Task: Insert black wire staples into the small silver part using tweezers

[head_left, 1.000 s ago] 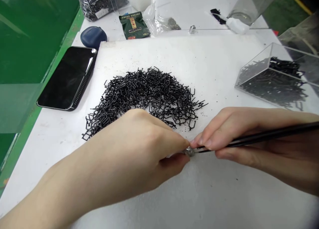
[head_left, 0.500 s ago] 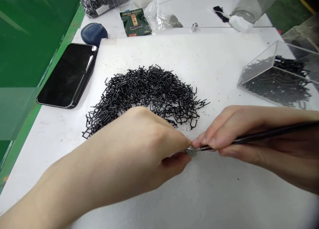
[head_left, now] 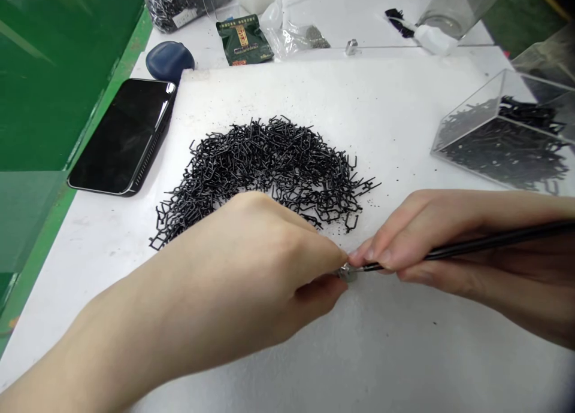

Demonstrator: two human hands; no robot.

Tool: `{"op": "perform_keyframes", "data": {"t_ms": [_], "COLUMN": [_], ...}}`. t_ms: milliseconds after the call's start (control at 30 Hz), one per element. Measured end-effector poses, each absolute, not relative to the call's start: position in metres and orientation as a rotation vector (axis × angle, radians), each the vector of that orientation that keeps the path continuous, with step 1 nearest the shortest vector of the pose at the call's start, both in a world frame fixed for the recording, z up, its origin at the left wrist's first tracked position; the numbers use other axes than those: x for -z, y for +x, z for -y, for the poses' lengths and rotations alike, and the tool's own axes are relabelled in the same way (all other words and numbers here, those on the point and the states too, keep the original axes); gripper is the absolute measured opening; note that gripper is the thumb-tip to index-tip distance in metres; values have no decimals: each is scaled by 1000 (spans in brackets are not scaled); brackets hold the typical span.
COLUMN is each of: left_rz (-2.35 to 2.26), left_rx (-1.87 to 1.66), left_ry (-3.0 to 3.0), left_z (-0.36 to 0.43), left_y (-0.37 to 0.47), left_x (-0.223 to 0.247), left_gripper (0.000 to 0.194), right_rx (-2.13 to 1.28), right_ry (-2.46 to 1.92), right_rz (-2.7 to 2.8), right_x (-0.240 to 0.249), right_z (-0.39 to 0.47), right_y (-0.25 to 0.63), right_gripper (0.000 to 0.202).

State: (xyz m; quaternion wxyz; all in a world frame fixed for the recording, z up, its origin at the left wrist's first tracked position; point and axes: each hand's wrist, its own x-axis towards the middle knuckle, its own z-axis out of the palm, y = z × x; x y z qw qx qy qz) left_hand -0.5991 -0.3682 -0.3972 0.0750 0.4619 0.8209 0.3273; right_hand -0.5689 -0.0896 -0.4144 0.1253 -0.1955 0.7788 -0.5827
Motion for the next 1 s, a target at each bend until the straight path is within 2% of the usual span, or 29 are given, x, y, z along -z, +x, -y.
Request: {"op": "perform_keyframes", "data": {"t_ms": [100, 333, 800, 1000], "left_rz": [-2457, -2450, -2482, -2399], "left_rx": [-994, -1013, -965, -1100], "left_ry": [1366, 1355, 1334, 1382], "left_z": [366, 367, 368, 371], "left_y": [-599, -599, -599, -604], "left_x": [397, 397, 399, 397], "left_gripper": [41, 39, 43, 34], "right_rx": [1695, 1659, 1664, 1693], "right_ry": [-577, -615, -636, -499], "right_rz": [-2304, -2272, -2271, -2417], "right_x": [416, 411, 410, 412], "right_z": [90, 90, 90, 83], "right_y": [-570, -573, -572, -569], "right_gripper": [7, 21, 21, 21]}}
